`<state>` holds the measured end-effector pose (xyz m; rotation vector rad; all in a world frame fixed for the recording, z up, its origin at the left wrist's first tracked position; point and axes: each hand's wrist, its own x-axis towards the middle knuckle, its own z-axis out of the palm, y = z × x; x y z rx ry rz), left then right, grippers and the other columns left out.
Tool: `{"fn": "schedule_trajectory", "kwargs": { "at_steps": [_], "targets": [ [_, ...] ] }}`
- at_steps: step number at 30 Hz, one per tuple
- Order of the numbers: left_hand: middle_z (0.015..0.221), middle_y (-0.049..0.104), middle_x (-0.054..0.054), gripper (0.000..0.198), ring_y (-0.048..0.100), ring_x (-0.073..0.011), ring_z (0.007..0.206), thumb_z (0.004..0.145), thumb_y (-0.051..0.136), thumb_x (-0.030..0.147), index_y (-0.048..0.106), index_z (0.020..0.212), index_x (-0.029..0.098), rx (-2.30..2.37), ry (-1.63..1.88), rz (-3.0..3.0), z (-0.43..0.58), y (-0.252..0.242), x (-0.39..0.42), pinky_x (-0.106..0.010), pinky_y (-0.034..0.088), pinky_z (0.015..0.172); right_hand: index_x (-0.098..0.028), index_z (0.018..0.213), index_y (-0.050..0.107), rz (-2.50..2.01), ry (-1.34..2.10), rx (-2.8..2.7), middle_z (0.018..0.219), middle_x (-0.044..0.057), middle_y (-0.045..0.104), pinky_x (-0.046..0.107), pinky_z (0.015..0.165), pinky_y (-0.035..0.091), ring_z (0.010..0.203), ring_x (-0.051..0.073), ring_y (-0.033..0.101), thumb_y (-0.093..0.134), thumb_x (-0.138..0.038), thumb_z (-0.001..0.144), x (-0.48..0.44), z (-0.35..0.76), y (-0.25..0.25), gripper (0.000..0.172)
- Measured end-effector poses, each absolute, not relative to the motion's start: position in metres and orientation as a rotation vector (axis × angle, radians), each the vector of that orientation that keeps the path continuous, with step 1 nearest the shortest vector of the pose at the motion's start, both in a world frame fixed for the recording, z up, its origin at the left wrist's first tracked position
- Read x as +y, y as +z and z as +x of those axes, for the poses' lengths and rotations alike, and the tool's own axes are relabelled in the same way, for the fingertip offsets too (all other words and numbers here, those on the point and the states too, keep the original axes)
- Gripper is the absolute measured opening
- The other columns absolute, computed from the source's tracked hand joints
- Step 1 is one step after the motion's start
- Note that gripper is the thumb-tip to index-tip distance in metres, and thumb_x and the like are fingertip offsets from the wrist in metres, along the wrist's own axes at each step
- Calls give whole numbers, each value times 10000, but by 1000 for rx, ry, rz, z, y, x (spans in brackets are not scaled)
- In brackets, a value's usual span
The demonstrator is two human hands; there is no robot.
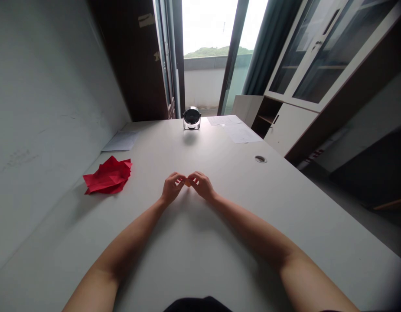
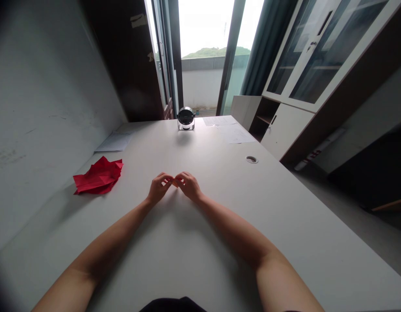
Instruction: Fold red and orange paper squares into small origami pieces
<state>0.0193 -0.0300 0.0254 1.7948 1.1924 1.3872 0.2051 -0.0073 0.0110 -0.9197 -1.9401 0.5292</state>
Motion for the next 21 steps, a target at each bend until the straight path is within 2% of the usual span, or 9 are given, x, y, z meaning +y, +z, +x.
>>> {"fn": "schedule_trajectory", "kwargs": {
  "at_steps": [8,21],
  "targets": [
    [874,649,-45,54,611,-165,799,803,688,228,727,830,203,1180,1356,1821,16,18,-24,-281,495,723,-209,855,690,-917,462,-1973,860,37,586,268,704,443,752,147,547,590,-346,959,-7,204,10,199],
    [835,636,-14,66,605,-139,792,769,602,154,660,788,178,1198,1339,1805,15,8,-18,-252,511,735,-199,825,663,-874,509,-1978,831,26,578,259,690,419,713,133,517,546,-287,964,-11,203,14,202]
  ]
}}
